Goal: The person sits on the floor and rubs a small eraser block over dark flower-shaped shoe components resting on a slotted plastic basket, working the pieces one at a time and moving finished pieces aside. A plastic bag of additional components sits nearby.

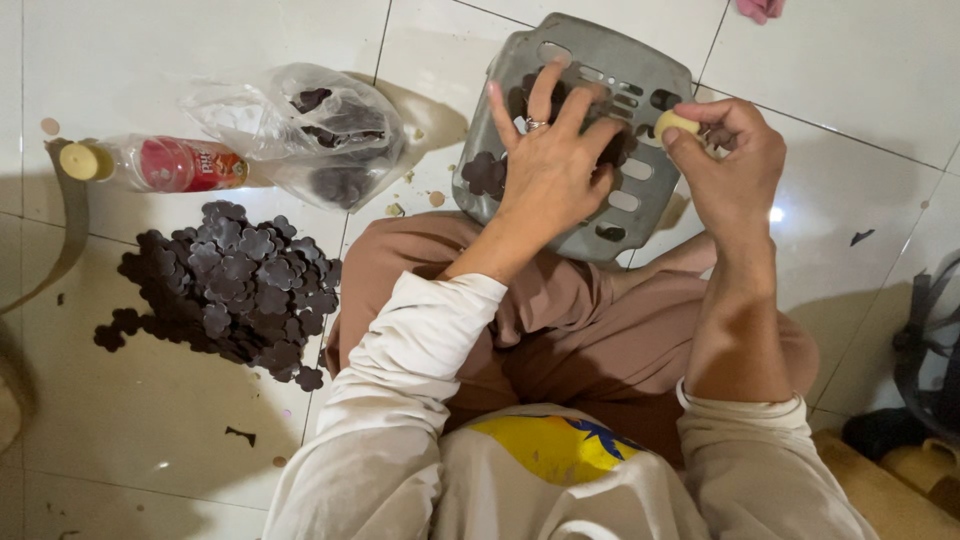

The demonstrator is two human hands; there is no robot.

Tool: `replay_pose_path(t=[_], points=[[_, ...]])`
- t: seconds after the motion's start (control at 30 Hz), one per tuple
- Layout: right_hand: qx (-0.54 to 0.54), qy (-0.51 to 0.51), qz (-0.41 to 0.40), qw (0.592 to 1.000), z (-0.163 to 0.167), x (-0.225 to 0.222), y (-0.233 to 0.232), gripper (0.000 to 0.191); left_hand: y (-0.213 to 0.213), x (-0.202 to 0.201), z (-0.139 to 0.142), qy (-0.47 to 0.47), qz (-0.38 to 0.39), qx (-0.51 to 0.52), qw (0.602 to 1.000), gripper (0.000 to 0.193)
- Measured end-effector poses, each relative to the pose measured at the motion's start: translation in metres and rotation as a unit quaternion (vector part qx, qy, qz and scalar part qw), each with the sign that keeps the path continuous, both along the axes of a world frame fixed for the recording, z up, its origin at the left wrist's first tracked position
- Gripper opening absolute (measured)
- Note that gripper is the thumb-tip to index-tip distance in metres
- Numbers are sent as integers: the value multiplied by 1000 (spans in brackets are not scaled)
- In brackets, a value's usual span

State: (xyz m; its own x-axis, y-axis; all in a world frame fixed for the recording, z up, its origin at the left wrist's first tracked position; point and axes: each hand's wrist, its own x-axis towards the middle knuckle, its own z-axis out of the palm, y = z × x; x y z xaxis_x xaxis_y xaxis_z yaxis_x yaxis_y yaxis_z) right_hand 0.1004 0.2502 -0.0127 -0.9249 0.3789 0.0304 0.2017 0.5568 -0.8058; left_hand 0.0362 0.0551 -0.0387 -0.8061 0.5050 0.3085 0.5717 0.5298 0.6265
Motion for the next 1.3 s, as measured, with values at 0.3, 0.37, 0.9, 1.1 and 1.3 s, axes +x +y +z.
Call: replay_pose_path(t=[0.3, 0.37, 0.9, 1.1, 1.3], points=[[-8, 42, 31, 999, -4, -6, -18, 18, 2, 1, -6, 29, 47, 27, 998, 41], [102, 46, 77, 991, -11, -9, -27, 17, 2, 1, -6, 36, 52, 13, 998, 33], [167, 84, 83, 979, -13, -5, -27, 13, 2, 3, -8, 70, 72, -15, 995, 24], [256, 45, 94, 961, -14, -2, -21, 8, -1, 4, -6, 79, 63, 6, 995, 28], [95, -4, 7, 995, -6, 3, -8, 13, -5, 3, -7, 88, 52, 4, 995, 21]])
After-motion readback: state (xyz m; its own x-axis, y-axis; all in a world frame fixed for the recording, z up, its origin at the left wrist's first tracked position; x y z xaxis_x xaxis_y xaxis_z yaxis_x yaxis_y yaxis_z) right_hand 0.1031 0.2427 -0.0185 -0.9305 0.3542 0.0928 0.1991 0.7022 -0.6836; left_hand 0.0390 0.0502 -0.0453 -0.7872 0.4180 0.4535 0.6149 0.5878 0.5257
